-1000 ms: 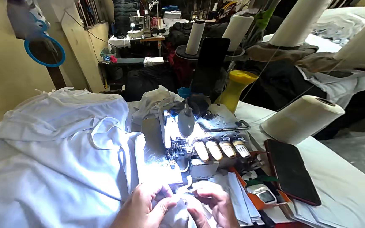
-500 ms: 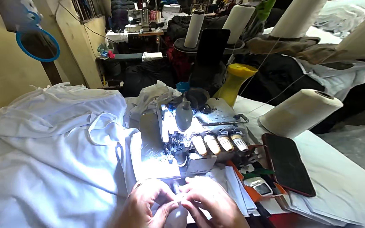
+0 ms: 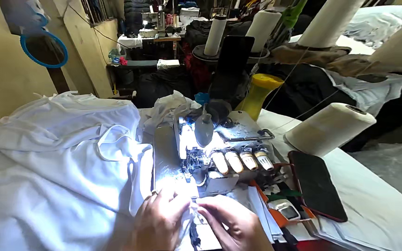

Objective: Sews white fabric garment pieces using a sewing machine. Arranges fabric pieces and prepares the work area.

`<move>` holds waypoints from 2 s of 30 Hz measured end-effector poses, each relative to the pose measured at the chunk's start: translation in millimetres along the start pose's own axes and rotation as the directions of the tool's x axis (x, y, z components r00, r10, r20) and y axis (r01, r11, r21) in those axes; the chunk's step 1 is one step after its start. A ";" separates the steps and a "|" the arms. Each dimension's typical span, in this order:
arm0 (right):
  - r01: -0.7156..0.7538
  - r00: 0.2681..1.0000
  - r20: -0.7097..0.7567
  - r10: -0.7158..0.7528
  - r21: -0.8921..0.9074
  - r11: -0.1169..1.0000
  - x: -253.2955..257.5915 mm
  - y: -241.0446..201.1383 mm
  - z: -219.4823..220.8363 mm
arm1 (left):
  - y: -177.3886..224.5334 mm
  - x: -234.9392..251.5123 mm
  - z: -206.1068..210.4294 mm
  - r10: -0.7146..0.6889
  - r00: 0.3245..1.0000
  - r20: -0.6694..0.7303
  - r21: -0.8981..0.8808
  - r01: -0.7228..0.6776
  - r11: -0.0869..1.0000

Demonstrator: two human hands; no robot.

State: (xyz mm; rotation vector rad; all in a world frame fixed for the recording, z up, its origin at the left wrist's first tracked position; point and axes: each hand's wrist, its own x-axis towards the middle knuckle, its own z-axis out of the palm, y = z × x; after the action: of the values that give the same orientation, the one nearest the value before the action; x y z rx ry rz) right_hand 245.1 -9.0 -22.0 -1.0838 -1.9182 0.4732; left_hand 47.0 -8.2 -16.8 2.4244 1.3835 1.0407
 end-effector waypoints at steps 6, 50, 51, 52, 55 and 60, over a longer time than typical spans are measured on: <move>-0.229 0.973 -0.041 0.228 -0.023 0.973 9.3 20.1 19.6 | -15.8 14.5 27.8 -0.121 0.993 0.009 0.040 0.121 0.992; 0.212 0.971 -0.034 -0.238 -0.346 0.914 -3.5 47.3 22.7 | -25.9 -14.4 35.2 0.235 0.970 -0.056 0.307 -0.207 0.929; 0.207 0.973 -0.026 -0.229 -0.341 0.917 -1.0 47.4 22.7 | -26.8 -11.8 32.8 0.216 0.976 -0.037 0.280 -0.198 0.939; 0.201 0.975 -0.019 -0.219 -0.333 0.921 2.0 47.8 22.9 | -28.3 -8.3 30.6 0.194 0.981 -0.015 0.254 -0.184 0.950; 0.187 0.980 -0.002 -0.198 -0.306 0.933 11.8 43.8 23.1 | -35.3 10.0 25.2 0.087 0.995 0.055 0.195 -0.096 0.976; 0.152 0.988 0.001 -0.156 -0.233 0.961 9.4 36.0 25.6 | -56.7 54.4 26.2 -0.087 0.990 0.112 0.164 0.068 0.984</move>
State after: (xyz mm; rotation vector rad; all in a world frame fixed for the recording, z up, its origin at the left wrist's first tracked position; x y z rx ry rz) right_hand 239.8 20.8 -55.6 -1.0705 -2.0611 0.1538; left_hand 42.2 72.5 -35.3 2.4738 1.5612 0.7811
